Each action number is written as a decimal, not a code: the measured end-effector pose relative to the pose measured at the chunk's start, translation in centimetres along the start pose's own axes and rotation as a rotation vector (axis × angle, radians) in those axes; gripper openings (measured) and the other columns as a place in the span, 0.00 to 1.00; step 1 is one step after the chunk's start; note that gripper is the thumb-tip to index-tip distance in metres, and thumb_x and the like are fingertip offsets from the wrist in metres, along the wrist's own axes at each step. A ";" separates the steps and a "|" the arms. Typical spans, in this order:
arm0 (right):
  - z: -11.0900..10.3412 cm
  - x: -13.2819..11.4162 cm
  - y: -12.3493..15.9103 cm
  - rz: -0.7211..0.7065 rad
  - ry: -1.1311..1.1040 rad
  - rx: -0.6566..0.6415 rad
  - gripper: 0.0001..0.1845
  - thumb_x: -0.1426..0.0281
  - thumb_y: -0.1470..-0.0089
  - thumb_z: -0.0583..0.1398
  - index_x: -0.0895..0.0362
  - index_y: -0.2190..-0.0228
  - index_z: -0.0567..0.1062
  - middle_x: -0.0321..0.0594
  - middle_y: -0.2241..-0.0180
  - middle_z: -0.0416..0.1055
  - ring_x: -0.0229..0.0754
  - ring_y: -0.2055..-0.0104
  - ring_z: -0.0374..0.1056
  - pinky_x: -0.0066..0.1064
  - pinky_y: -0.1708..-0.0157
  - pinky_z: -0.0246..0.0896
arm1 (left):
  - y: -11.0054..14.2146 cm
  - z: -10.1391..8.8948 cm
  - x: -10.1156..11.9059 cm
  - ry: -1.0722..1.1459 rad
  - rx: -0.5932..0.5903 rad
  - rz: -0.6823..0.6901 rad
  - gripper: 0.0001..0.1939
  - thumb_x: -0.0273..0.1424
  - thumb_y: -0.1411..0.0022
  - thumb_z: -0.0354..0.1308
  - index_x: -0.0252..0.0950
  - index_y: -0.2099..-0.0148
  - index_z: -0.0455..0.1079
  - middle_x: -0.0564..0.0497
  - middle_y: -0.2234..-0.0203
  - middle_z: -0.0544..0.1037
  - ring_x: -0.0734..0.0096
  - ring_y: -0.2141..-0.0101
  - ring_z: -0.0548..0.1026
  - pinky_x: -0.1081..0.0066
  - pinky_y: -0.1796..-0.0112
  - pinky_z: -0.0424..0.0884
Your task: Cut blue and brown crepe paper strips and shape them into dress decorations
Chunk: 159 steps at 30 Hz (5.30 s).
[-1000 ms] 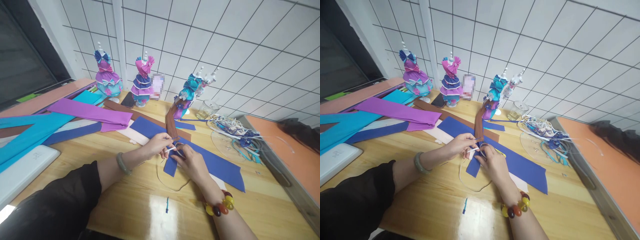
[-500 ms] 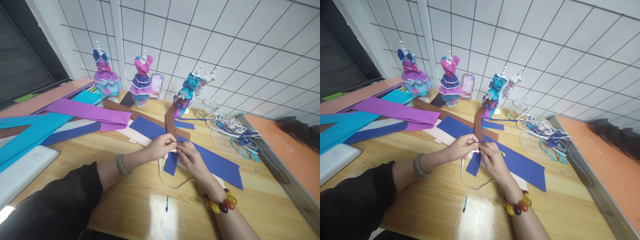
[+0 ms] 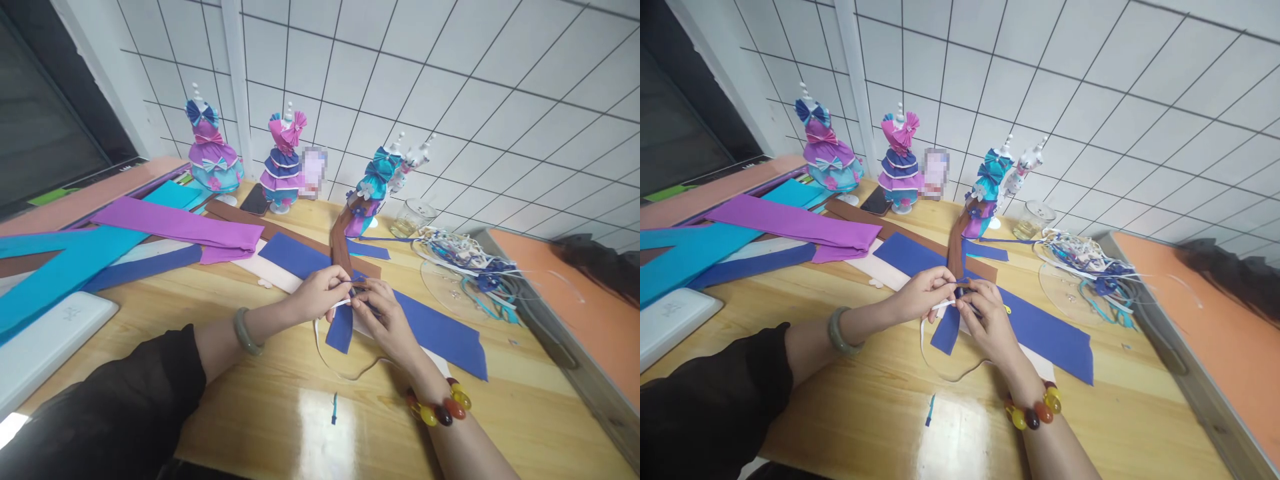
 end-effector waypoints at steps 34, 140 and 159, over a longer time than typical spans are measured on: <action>-0.5 -1.0 0.0 -0.065 -0.117 0.096 0.06 0.71 0.49 0.58 0.51 0.69 0.76 0.38 0.71 0.73 0.41 0.69 0.65 0.38 0.66 0.61 | -0.2 0.0 -0.2 0.625 -0.167 -0.177 0.12 0.37 0.47 0.58 0.35 0.65 0.63 0.61 0.89 0.62 0.86 0.89 0.57 0.83 0.86 0.52; 2.1 0.8 0.8 0.570 -0.662 0.217 0.12 0.61 0.52 0.60 0.57 0.79 0.74 0.35 0.78 0.69 0.36 0.75 0.60 0.29 0.71 0.54 | 1.2 0.3 0.4 -0.826 0.286 0.618 0.08 0.29 0.41 0.50 0.34 0.65 0.70 0.48 0.72 0.74 0.71 0.68 0.71 0.72 0.65 0.65; 1.6 0.8 0.8 0.487 -0.581 0.281 0.07 0.64 0.53 0.61 0.53 0.75 0.78 0.37 0.71 0.72 0.41 0.67 0.66 0.35 0.62 0.59 | 1.3 0.5 0.7 -1.052 0.231 0.611 0.12 0.30 0.38 0.43 0.34 0.65 0.68 0.47 0.73 0.71 0.69 0.66 0.70 0.70 0.63 0.64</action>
Point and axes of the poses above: each hand's wrist, its own y-axis away from the middle knuckle, its own z-axis out of the palm, x = y × z, the point moved 4 cm from there along -y, towards the middle knuckle
